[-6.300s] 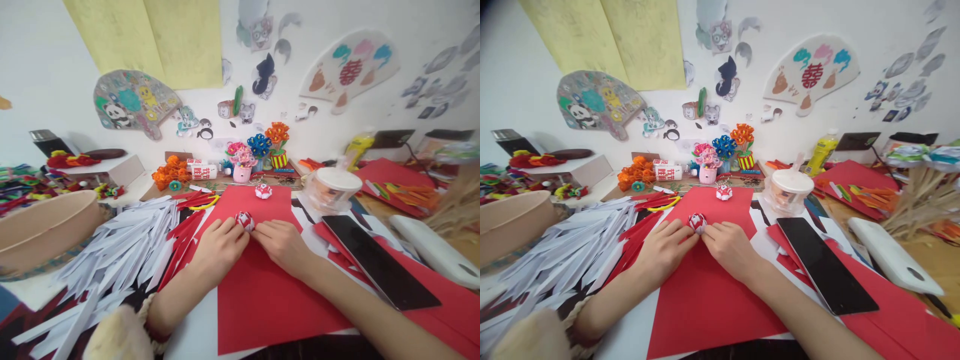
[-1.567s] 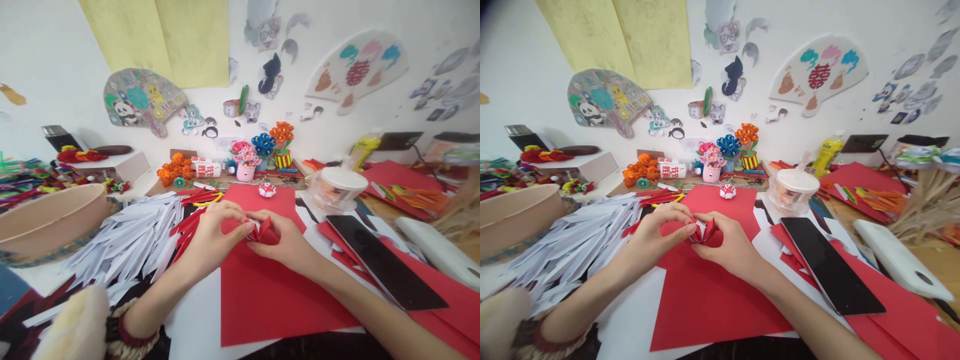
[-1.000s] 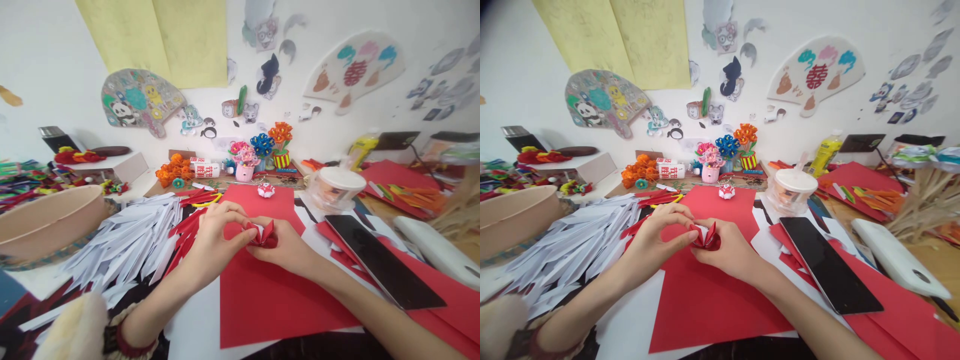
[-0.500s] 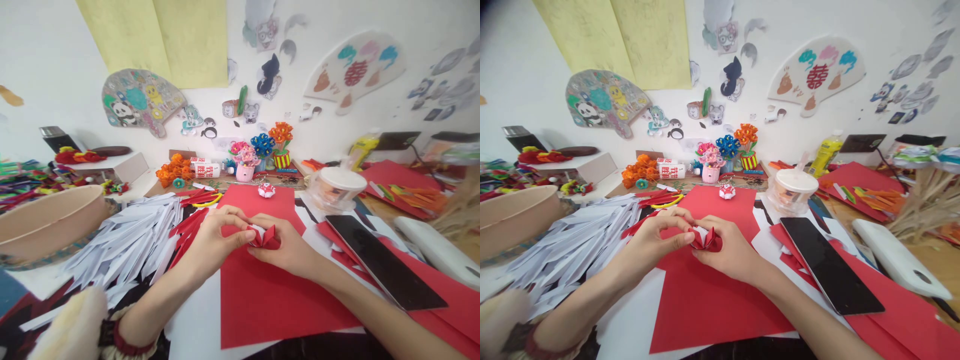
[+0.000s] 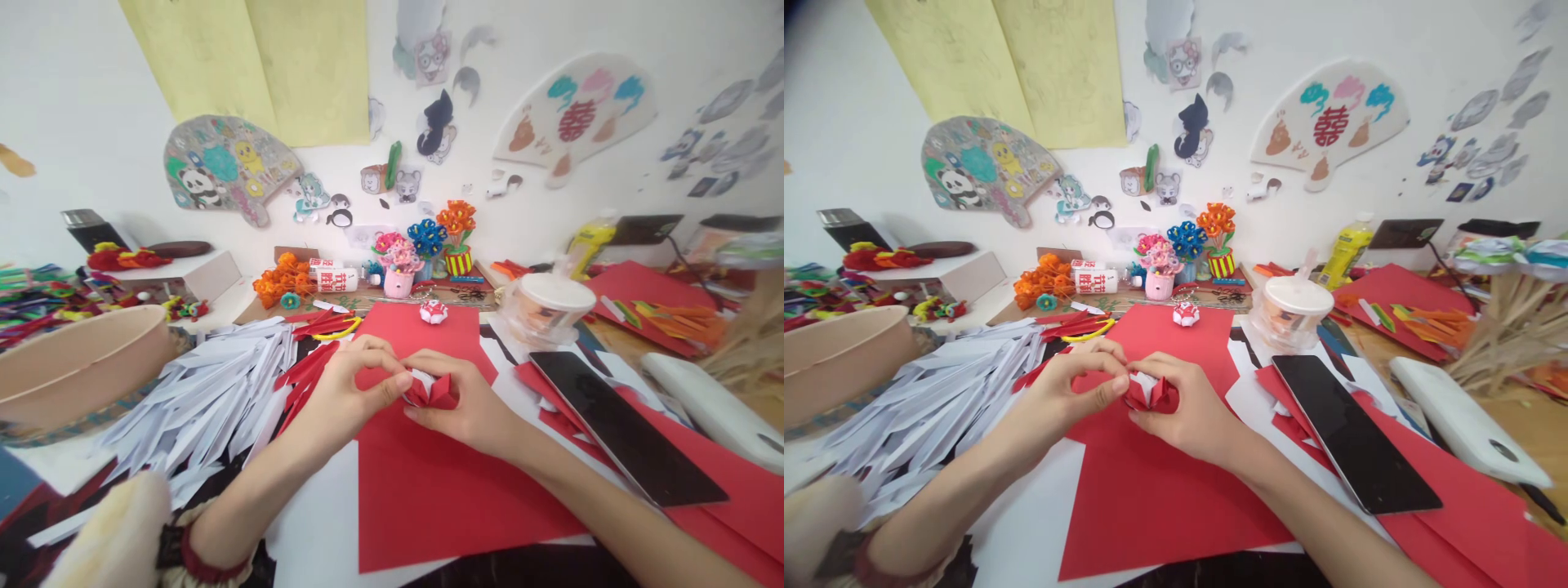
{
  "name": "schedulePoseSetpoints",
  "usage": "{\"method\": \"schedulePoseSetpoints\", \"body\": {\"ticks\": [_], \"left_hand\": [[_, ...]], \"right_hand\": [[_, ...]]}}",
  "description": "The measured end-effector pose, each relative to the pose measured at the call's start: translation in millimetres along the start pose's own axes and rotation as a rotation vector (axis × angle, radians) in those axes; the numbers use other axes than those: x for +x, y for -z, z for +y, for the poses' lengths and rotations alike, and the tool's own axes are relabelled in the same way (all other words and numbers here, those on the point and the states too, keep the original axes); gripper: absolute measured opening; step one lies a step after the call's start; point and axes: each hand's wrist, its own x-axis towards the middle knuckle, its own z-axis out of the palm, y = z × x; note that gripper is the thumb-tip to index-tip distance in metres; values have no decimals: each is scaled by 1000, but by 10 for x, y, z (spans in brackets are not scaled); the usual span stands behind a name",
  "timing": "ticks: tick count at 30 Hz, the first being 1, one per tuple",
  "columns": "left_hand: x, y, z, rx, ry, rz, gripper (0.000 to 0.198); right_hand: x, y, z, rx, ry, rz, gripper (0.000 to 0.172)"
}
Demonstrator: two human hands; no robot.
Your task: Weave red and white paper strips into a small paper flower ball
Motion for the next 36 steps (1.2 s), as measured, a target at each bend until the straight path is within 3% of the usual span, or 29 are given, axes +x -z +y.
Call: {"method": "schedulePoseSetpoints", "body": {"ticks": [11,17,30,36], "left_hand": [[-34,-55,33,229,-87,124,21],[-74,-80,92,397,-91,134,23],[-44,-54,58,196,-2,98,19],[-30,-26,55,72,-28,84,26]], "right_hand": [[-23,-27,15,43,8,-34,16],[-41,-45,-39,46,38,-44,17],[-38,-34,-47,133,52,-68,15],[-18,-15,15,322,-100,-121,18]]}}
